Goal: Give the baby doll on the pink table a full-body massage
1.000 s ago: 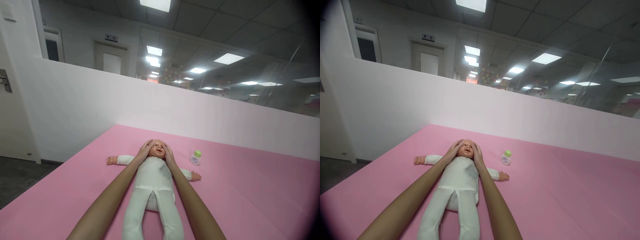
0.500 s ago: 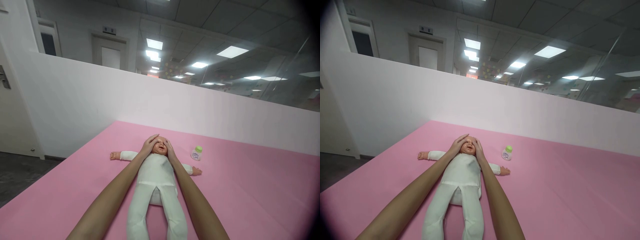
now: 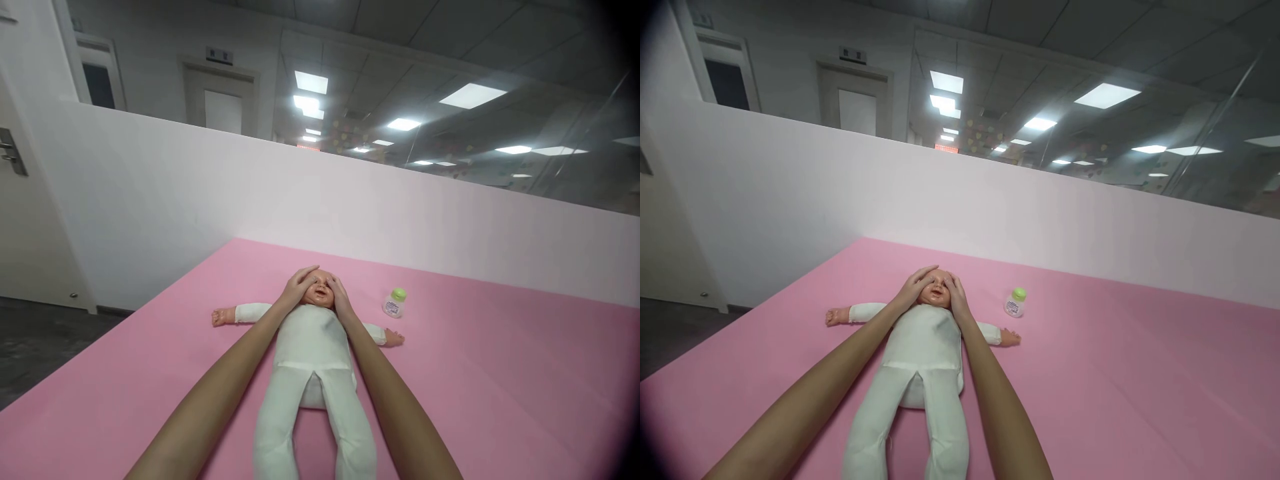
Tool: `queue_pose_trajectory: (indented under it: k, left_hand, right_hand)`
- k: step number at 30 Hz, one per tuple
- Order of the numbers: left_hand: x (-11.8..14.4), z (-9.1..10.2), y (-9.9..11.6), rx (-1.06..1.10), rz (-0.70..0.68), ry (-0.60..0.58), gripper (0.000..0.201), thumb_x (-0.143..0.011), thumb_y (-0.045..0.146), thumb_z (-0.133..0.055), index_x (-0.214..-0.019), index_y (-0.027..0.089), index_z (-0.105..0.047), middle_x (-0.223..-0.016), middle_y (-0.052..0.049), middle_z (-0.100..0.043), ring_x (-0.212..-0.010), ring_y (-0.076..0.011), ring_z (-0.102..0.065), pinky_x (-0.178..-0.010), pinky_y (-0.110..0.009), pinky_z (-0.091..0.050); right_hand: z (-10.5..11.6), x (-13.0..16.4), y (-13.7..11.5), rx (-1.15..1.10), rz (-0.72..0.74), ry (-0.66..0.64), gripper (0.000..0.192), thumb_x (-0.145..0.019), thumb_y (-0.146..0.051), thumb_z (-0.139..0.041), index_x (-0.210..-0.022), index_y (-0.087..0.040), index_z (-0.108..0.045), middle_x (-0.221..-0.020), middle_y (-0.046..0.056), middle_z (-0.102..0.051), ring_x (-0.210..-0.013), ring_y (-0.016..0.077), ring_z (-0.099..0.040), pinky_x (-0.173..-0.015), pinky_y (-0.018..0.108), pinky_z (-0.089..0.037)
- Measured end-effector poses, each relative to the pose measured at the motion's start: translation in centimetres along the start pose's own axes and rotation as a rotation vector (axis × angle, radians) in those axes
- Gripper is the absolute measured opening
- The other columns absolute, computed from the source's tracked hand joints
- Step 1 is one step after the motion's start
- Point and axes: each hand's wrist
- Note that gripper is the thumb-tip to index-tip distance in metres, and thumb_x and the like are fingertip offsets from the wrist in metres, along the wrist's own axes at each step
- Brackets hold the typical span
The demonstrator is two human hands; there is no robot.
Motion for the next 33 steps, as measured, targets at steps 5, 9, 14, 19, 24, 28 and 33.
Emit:
queue_pose_trajectory:
  k: [5,9,14,19,24,28,33]
  left_hand:
    - [-0.2,0.4,-0.5,0.023,-0.047,-0.093,0.039,-0.09,0.033,-0.058,-0.126,0.022,-0.069,-0.144,-0.007,-0.062,-0.14,-0.0255,-0.051,-0.122,-0.038,-0.036]
    - [-0.2,0.2,-1.1,-0.018,-0.02,-0.026,0.041,-0.091,0.033,-0.055,-0.127,0.022,-0.069,-0.138,-0.007,-0.065,-0.134,-0.0253,-0.056,-0.12,-0.039,-0.04]
    - [-0.2,0.5,-2.4,-0.011,0.067,0.015,0.044,-0.092,0.041,-0.058,-0.13,0.021,-0.066,-0.14,-0.008,-0.064,-0.136,-0.0266,-0.055,-0.12,-0.039,-0.039]
    - [-0.3,0.4,-2.9,0.028,0.096,0.005,0.047,-0.092,0.046,-0.059,-0.131,0.021,-0.065,-0.14,-0.008,-0.065,-0.133,-0.0272,-0.058,-0.117,-0.039,-0.043]
    - [-0.4,0.3,-2.8,0.074,0.115,0.01,0.048,-0.091,0.05,-0.061,-0.129,0.021,-0.066,-0.14,-0.009,-0.065,-0.134,-0.0281,-0.057,-0.117,-0.039,-0.043]
    - [-0.2,0.3,-2.3,0.11,0.112,-0.004,0.048,-0.09,0.054,-0.062,-0.124,0.02,-0.066,-0.135,-0.009,-0.066,-0.131,-0.028,-0.059,-0.114,-0.038,-0.045]
    - [-0.5,0.1,-1.9,0.133,0.137,0.024,0.047,-0.086,0.052,-0.063,-0.119,0.018,-0.065,-0.125,-0.01,-0.07,-0.121,-0.0275,-0.063,-0.108,-0.038,-0.049]
  right_hand:
    - [-0.1,0.1,-0.2,0.006,0.028,-0.015,0.05,-0.082,-0.052,-0.072,-0.126,-0.027,-0.069,-0.134,0.003,-0.069,-0.128,0.0263,-0.061,-0.112,0.042,-0.047]
    - [-0.1,0.1,-0.5,0.048,0.057,-0.018,0.05,-0.082,-0.051,-0.073,-0.127,-0.029,-0.07,-0.14,0.002,-0.065,-0.133,0.0256,-0.058,-0.116,0.041,-0.043]
    - [0.0,-0.1,-0.1,0.029,0.013,0.007,0.053,-0.082,-0.053,-0.071,-0.128,-0.028,-0.068,-0.135,0.002,-0.068,-0.128,0.0254,-0.061,-0.112,0.041,-0.047]
    - [0.2,-0.6,0.5,0.018,0.029,0.007,0.05,-0.084,-0.054,-0.07,-0.127,-0.028,-0.068,-0.136,0.002,-0.068,-0.128,0.0249,-0.061,-0.113,0.04,-0.046]
    - [0.6,-0.9,1.0,0.038,0.038,0.024,0.049,-0.086,-0.057,-0.066,-0.125,-0.027,-0.07,-0.134,0.003,-0.069,-0.131,0.0253,-0.059,-0.114,0.041,-0.045]
    - [0.7,-0.6,0.8,0.04,0.045,-0.009,0.05,-0.085,-0.055,-0.068,-0.127,-0.028,-0.069,-0.13,0.002,-0.071,-0.13,0.0256,-0.06,-0.113,0.042,-0.047]
    - [0.4,-0.4,0.3,0.04,0.064,-0.027,0.049,-0.084,-0.053,-0.07,-0.126,-0.028,-0.069,-0.129,0.002,-0.071,-0.13,0.025,-0.059,-0.112,0.041,-0.047]
Point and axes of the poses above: each hand's wrist, its own x-axis away from the middle knuckle, its own z-axis out of the back of the hand, y = z × x
